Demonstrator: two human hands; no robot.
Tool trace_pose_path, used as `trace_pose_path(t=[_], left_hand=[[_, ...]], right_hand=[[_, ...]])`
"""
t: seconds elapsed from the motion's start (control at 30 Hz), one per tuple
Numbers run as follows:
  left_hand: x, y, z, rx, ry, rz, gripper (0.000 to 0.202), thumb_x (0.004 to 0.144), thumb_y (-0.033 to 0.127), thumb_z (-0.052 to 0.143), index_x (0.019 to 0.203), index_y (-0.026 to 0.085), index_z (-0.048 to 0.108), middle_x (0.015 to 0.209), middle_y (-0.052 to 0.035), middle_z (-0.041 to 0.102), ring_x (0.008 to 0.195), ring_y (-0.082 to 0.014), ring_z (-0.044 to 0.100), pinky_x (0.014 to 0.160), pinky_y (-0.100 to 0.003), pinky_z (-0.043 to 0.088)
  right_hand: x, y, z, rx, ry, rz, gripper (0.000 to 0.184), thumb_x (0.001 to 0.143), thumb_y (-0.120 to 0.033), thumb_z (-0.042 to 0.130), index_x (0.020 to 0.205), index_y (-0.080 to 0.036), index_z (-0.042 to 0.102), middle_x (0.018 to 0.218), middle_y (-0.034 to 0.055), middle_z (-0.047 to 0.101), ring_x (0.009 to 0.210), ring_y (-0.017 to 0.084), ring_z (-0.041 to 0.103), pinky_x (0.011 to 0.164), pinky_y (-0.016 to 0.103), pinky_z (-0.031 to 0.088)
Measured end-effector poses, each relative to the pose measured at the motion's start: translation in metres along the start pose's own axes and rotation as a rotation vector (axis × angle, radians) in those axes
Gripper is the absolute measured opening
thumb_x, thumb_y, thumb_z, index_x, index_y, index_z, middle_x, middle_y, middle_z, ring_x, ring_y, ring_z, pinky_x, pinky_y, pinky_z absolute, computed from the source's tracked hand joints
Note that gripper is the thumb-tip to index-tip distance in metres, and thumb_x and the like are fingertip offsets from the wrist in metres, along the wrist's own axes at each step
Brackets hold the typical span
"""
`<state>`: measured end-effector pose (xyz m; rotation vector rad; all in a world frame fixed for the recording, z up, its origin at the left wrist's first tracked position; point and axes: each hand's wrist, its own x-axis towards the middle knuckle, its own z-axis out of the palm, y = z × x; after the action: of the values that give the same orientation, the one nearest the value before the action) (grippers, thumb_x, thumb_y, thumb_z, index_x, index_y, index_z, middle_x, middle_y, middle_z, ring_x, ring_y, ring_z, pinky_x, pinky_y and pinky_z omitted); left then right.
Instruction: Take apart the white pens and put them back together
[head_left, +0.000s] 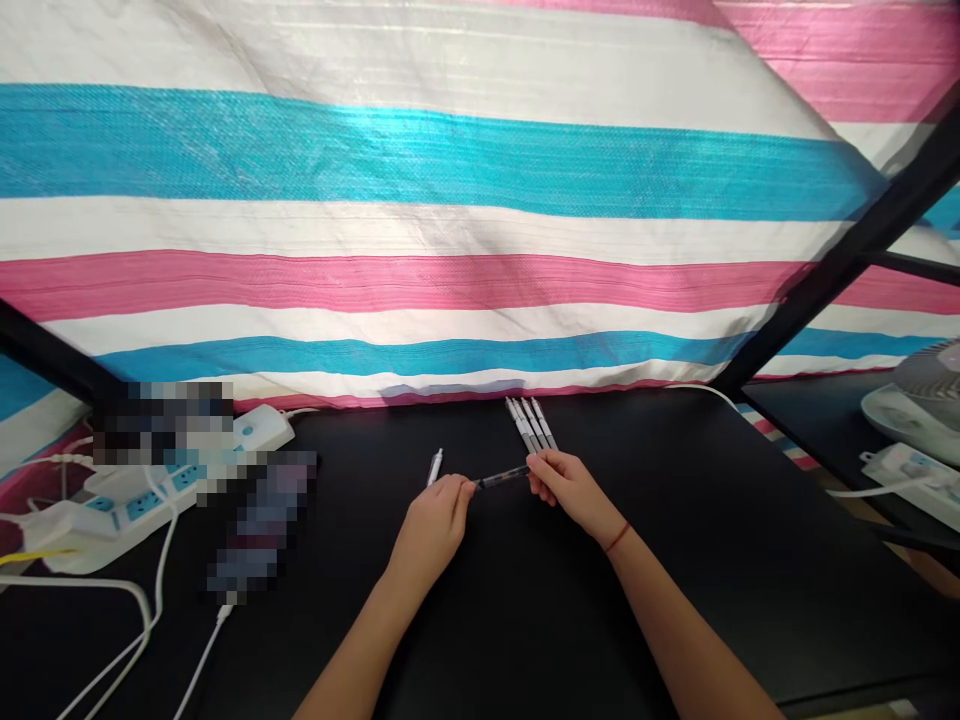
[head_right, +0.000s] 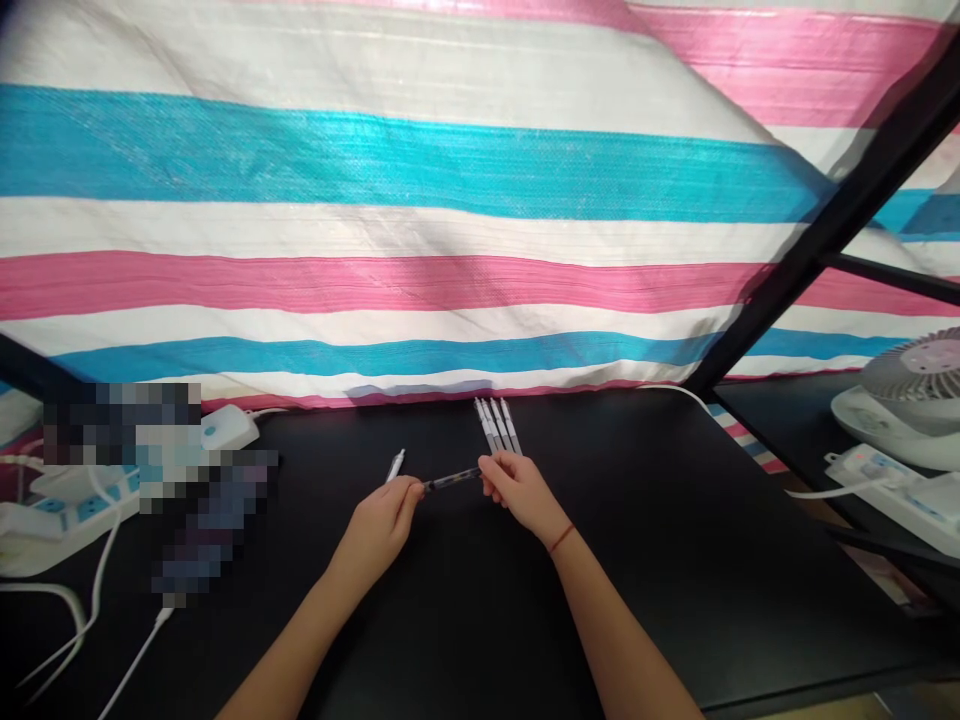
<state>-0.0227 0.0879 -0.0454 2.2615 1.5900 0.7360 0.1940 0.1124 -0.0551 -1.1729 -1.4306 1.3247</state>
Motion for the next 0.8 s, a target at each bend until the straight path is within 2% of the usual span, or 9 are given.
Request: trace_pose_path(t=[0.1,0.23,0.37,0.43,0.6,0.67,0.8], left_hand=[[-0.001,0.002,-0.001,0.015,0.003,-0.01,0.035,0.094,0.032,0.028,0.077,0.02,0.057,0.07,-0.0025,0.06,0.067,-0.018,0.059,0.063,-0.028,0.043],[-0.001,0.005,-0.003,-0.07,0.006,-0.049,0.038,0.094,0.033,0.028,0.074,0.02,0.058,0.069,-0.0015,0.061,0.066,-0.0171,0.059,0.063,-0.027,0.043],[0.002,0.001,-0.002,-0.249,0.084,-0.082,0.029,0.092,0.035,0.037,0.092,0.02,0.062,0.089,-0.0032,0.067,0.084,-0.0179,0.062,0.077,-0.027,0.046],[0.004,-0.003,0.0,-0.313,0.133,-0.126,0.028,0.09,0.036,0.042,0.103,0.02,0.061,0.098,-0.0043,0.067,0.088,-0.0185,0.063,0.079,-0.028,0.047],[0.003,-0.012,0.006,-0.453,0.147,-0.218,0.029,0.087,0.037,0.048,0.106,0.021,0.062,0.086,-0.0031,0.068,0.071,-0.0162,0.064,0.069,-0.028,0.051],[0.002,-0.012,0.008,-0.504,0.151,-0.227,0.028,0.087,0.037,0.049,0.105,0.021,0.063,0.085,-0.003,0.068,0.071,-0.016,0.065,0.069,-0.028,0.051],[0.002,-0.009,0.009,-0.577,0.172,-0.247,0.029,0.084,0.037,0.053,0.105,0.021,0.065,0.086,-0.0034,0.069,0.072,-0.0163,0.065,0.069,-0.027,0.052]], right_hand=[[-0.002,-0.001,-0.001,0.045,-0.045,-0.026,0.032,0.084,-0.046,0.054,0.072,-0.017,0.055,0.063,-0.0012,0.054,0.049,0.008,0.046,0.046,0.022,0.038],[-0.004,-0.003,0.001,0.077,-0.033,-0.076,0.026,0.08,-0.043,0.06,0.089,-0.019,0.055,0.067,-0.0024,0.053,0.051,0.01,0.049,0.047,0.025,0.043],[-0.003,-0.005,0.0,0.067,0.032,-0.101,0.024,0.082,-0.041,0.059,0.091,-0.019,0.055,0.067,-0.0017,0.053,0.054,0.011,0.051,0.048,0.025,0.045],[-0.002,-0.006,-0.001,0.076,0.069,-0.099,0.025,0.081,-0.041,0.06,0.092,-0.019,0.056,0.069,-0.0008,0.055,0.056,0.011,0.052,0.048,0.024,0.045],[0.002,-0.006,-0.004,0.112,0.13,-0.059,0.031,0.081,-0.046,0.059,0.095,-0.018,0.058,0.072,0.0014,0.059,0.056,0.012,0.053,0.046,0.023,0.044],[0.004,-0.004,-0.005,0.126,0.177,-0.01,0.035,0.082,-0.051,0.054,0.093,-0.018,0.058,0.074,0.0029,0.06,0.054,0.011,0.053,0.043,0.022,0.042],[0.005,0.003,-0.007,0.058,0.227,0.079,0.042,0.084,-0.056,0.048,0.07,-0.016,0.055,0.059,0.0004,0.056,0.045,0.009,0.047,0.039,0.02,0.036]])
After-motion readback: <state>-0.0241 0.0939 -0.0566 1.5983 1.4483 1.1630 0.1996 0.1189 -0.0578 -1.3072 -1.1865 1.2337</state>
